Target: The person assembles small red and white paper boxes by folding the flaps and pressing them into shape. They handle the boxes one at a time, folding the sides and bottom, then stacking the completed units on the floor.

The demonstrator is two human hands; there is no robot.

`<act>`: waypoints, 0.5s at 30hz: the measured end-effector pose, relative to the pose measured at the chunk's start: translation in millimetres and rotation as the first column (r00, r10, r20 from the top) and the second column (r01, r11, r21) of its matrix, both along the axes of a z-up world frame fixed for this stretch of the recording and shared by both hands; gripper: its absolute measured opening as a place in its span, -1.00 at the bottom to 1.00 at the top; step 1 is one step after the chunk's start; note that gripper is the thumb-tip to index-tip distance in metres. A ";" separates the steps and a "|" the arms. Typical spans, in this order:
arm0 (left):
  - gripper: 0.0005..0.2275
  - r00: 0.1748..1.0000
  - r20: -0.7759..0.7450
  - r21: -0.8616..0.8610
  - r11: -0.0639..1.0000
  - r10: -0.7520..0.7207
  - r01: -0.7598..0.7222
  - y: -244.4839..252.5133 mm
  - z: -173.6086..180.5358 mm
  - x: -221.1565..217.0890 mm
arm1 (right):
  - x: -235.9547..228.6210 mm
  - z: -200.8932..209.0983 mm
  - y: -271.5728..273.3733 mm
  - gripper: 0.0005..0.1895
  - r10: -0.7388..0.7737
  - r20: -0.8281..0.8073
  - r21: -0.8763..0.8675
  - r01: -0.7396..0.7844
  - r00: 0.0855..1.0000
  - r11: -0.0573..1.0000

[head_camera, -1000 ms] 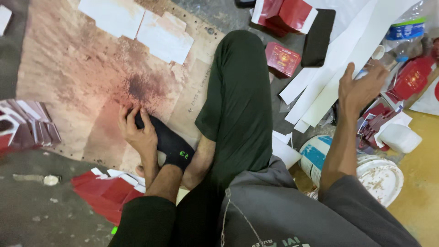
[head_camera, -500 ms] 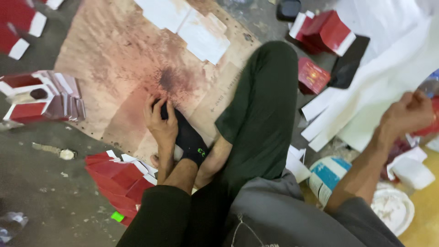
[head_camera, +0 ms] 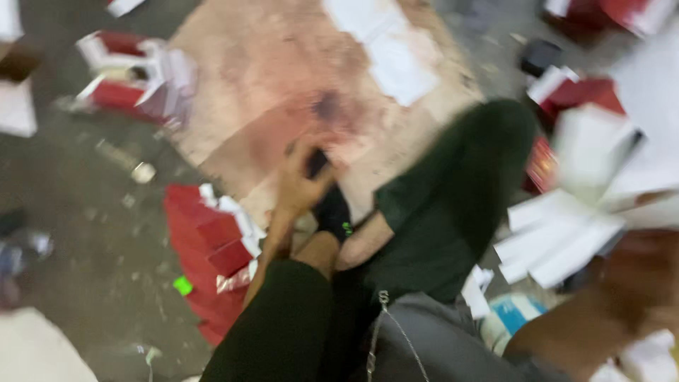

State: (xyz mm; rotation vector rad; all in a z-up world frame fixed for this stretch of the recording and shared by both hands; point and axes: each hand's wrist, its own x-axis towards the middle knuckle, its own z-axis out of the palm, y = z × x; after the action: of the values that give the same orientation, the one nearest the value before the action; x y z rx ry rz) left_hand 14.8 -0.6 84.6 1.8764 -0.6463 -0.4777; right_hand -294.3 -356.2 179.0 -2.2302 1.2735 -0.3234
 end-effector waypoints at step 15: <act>-0.78 0.909 -0.327 -0.229 0.911 0.259 -0.342 5.6 -76.2 122.1 | 219.3 -131.8 198.1 -0.55 0.596 0.131 0.324 -0.603 0.792 0.729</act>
State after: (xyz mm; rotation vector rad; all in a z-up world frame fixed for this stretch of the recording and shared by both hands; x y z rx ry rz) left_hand 136.9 5.0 8.4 1.5579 -0.2034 -0.4203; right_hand -75.0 -158.2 47.2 -2.1667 0.4756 0.1309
